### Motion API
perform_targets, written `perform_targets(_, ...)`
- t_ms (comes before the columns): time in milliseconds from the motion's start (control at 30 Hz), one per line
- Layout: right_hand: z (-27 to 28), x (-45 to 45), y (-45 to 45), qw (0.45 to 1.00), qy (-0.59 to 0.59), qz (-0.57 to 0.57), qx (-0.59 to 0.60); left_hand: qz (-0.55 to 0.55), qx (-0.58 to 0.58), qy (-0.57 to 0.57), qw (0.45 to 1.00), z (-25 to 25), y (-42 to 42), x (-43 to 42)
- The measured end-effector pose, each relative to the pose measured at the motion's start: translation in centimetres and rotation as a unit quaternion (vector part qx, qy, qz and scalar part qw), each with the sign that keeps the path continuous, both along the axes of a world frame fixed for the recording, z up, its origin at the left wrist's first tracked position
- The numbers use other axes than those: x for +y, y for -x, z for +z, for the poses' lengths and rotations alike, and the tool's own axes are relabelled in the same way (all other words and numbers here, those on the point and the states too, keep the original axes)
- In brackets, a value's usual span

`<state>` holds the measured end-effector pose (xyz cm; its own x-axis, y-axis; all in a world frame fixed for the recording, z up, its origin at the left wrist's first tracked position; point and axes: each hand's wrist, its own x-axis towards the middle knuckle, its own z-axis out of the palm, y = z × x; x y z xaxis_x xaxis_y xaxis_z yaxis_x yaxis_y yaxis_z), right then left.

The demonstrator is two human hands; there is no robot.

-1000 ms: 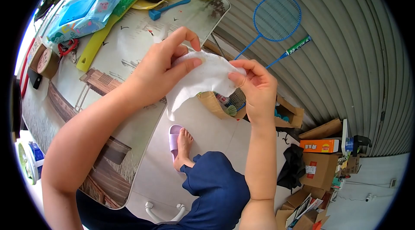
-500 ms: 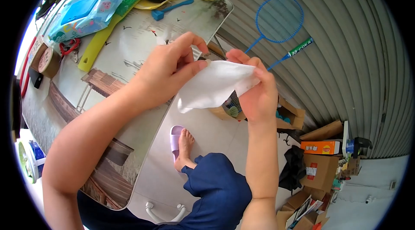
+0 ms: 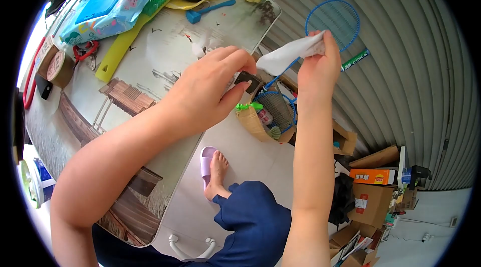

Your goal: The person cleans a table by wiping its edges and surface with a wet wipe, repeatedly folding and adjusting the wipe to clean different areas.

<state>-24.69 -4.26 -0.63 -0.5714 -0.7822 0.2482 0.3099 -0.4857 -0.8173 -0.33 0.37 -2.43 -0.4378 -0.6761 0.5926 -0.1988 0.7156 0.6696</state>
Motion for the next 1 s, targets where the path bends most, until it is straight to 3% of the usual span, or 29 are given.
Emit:
perform_targets(100,0.7,1.4,-2.4,0.999,-0.017,0.020,0.028,0.006,-0.016,0.008,1.000,0.0,0.0,0.0)
perform_targets(167,1.4,4.3,-4.9,0.978,-0.069,0.065,0.187,0.015,-0.020,-0.001,1.000,0.1,-0.1,0.0)
perform_targets(267,2.2,7.5,-6.9,0.958,-0.050,0.083,0.271,0.025,0.039,-0.020,0.999,0.1,0.1,-0.1)
perform_targets(333,2.6,8.5,-7.0,0.957,-0.055,0.134,0.251,0.026,0.084,-0.048,0.995,0.3,0.2,0.0)
perform_targets(500,3.2,9.2,-6.7,0.948,-0.082,0.235,0.197,-0.035,0.053,-0.016,0.998,0.3,-0.2,-0.3)
perform_targets(567,2.8,8.8,-7.4,0.958,-0.063,0.067,0.271,-0.039,0.050,-0.018,0.998,0.4,-0.3,-0.3)
perform_targets(600,2.4,8.6,-7.4,0.958,-0.062,0.068,0.271,-0.036,0.043,-0.040,0.998,0.5,-0.4,-0.3)
perform_targets(667,1.1,8.2,-7.1,0.915,0.101,-0.091,0.379,-0.033,0.036,-0.063,0.997,0.5,-0.4,-0.3)
perform_targets(700,0.7,8.4,-7.1,0.915,0.102,-0.092,0.379,-0.024,0.040,-0.078,0.996,0.5,-0.4,-0.3)
perform_targets(767,0.2,9.4,-7.2,0.830,0.087,-0.179,0.520,-0.015,0.043,-0.093,0.995,0.7,-0.3,-0.2)
perform_targets(900,-0.3,9.7,-9.4,0.772,0.037,-0.176,0.610,0.005,0.082,-0.108,0.991,0.7,-0.4,-0.1)
perform_targets(1000,-0.9,8.8,-9.7,0.852,0.069,-0.059,0.516,-0.013,0.078,-0.094,0.992,0.7,-0.4,-0.1)
